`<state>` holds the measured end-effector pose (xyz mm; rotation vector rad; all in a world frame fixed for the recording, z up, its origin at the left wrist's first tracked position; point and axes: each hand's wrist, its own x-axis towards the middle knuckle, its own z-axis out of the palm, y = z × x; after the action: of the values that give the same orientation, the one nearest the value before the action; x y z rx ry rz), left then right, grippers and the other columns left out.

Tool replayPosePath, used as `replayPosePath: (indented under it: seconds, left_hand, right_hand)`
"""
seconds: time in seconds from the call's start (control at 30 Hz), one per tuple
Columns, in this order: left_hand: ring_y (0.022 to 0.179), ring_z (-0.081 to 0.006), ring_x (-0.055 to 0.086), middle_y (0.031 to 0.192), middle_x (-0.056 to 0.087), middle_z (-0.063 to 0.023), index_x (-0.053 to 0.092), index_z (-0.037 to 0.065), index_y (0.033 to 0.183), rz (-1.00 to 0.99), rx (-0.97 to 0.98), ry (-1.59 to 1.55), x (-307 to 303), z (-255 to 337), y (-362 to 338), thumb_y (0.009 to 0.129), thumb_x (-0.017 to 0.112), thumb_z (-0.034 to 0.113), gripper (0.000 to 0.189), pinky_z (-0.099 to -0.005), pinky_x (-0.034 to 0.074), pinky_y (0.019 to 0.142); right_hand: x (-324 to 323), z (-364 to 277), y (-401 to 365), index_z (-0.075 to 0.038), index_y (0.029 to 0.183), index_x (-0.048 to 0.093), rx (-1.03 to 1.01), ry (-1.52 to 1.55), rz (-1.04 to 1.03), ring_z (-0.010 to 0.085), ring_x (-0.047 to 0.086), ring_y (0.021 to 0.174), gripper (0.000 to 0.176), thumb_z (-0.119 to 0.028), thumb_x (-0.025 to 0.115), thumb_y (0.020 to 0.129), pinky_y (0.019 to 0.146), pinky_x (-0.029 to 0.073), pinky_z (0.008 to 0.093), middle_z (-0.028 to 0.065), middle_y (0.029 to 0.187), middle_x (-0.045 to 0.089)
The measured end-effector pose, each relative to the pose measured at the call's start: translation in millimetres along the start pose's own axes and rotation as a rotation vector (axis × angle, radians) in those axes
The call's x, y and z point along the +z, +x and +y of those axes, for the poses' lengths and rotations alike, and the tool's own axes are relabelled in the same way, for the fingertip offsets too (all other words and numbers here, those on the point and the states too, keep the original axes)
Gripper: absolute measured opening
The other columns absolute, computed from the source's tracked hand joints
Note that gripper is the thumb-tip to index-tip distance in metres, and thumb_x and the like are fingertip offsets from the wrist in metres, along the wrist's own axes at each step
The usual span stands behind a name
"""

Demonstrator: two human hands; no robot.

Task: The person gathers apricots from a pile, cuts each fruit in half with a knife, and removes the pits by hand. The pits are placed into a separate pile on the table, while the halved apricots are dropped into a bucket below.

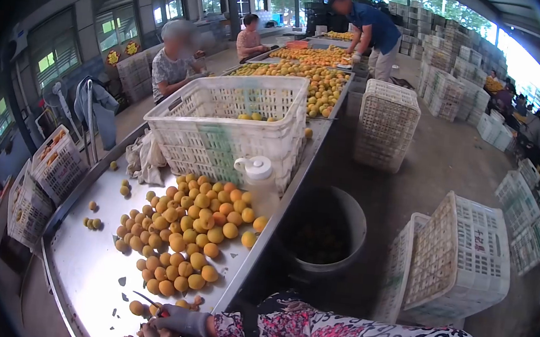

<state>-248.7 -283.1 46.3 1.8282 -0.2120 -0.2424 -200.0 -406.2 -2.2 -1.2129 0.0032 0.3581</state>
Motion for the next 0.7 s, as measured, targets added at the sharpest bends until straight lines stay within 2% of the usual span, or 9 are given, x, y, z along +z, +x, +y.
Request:
replayPosePath:
  seconds: [0.13,0.2,0.27,0.37,0.4,0.47,0.5,0.67,0.7]
  left_hand:
    - [0.082,-0.0116,0.056,0.104,0.058,-0.0059,0.043,0.008,0.130,0.074,0.141,0.101,-6.4,-15.7,5.7,0.093,0.051,0.027,0.043,-0.0185,0.040,0.050]
    - [0.085,-0.0123,0.057,0.108,0.058,-0.0064,0.043,0.007,0.130,0.053,0.202,0.187,-7.8,-16.7,8.1,0.093,0.051,0.027,0.042,-0.0187,0.041,0.051]
    - [0.083,-0.0125,0.057,0.106,0.058,-0.0074,0.043,0.005,0.129,0.130,0.415,0.198,-3.5,-11.9,7.6,0.094,0.049,0.028,0.042,-0.0188,0.041,0.049]
    - [0.086,-0.0152,0.056,0.109,0.056,-0.0108,0.042,0.002,0.129,0.080,0.236,0.003,-5.0,-33.0,4.9,0.093,0.049,0.029,0.045,-0.0228,0.046,0.057]
    - [0.091,-0.0184,0.055,0.109,0.055,-0.0131,0.042,0.000,0.128,0.147,0.184,0.017,8.0,-9.2,-6.9,0.093,0.048,0.029,0.045,-0.0280,0.048,0.068]
    - [0.095,-0.0215,0.053,0.110,0.055,-0.0131,0.044,0.000,0.125,0.261,0.345,0.121,20.6,-8.0,-17.3,0.093,0.046,0.028,0.043,-0.0332,0.047,0.078]
    - [0.097,-0.0216,0.052,0.113,0.054,-0.0126,0.044,-0.001,0.123,0.208,0.239,-0.028,34.2,17.0,-34.0,0.093,0.045,0.028,0.042,-0.0345,0.046,0.081]
    - [0.097,-0.0248,0.052,0.113,0.053,-0.0144,0.045,-0.001,0.122,0.068,0.219,-0.110,78.2,78.3,-93.4,0.091,0.047,0.025,0.041,-0.0360,0.044,0.084]
    - [0.096,-0.0255,0.053,0.113,0.053,-0.0149,0.046,-0.001,0.122,0.033,0.206,-0.129,82.7,86.0,-106.7,0.091,0.048,0.024,0.040,-0.0363,0.044,0.085]
  right_hand:
    - [-7.8,-24.0,-21.8,-0.007,0.116,0.046,0.150,0.024,-0.141,0.0138,0.051,0.047,0.048,-0.042,0.052,0.085,0.038,0.040,0.0243,0.0076,0.078,0.056]
    - [-7.0,-40.6,-34.5,-0.005,0.114,0.047,0.225,0.076,-0.213,0.0109,0.055,0.064,0.043,-0.036,0.054,0.085,0.051,0.044,0.0224,0.0061,0.085,0.057]
    - [1.4,-28.5,-30.4,-0.004,0.113,0.049,0.103,0.167,-0.190,0.0102,0.054,0.071,0.041,-0.034,0.054,0.086,0.058,0.044,0.0216,0.0055,0.087,0.057]
    - [11.5,-15.9,-35.8,-0.002,0.111,0.050,-0.093,0.255,-0.102,0.0097,0.054,0.080,0.036,-0.028,0.054,0.087,0.067,0.044,0.0208,0.0048,0.090,0.058]
    - [15.6,-13.0,-38.4,-0.001,0.111,0.051,-0.161,0.259,-0.037,0.0099,0.054,0.082,0.034,-0.026,0.053,0.088,0.070,0.044,0.0207,0.0047,0.091,0.058]
    - [22.4,4.4,-40.6,-0.003,0.116,0.049,-0.177,0.404,-0.023,0.0080,0.055,0.081,0.032,-0.021,0.056,0.090,0.065,0.046,0.0195,0.0034,0.086,0.058]
    - [21.7,11.1,-46.9,-0.003,0.115,0.050,-0.192,0.438,-0.017,0.0072,0.055,0.080,0.029,-0.019,0.055,0.091,0.066,0.046,0.0194,0.0028,0.087,0.058]
    - [13.5,29.8,-98.3,-0.005,0.092,0.059,-0.326,0.292,-0.069,0.0048,0.053,0.076,0.016,-0.020,0.056,0.091,0.068,0.045,0.0215,-0.0025,0.082,0.060]
    - [17.1,27.7,-114.1,-0.003,0.097,0.059,-0.304,0.292,-0.018,0.0078,0.056,0.080,0.019,-0.020,0.055,0.090,0.073,0.045,0.0217,0.0008,0.086,0.062]
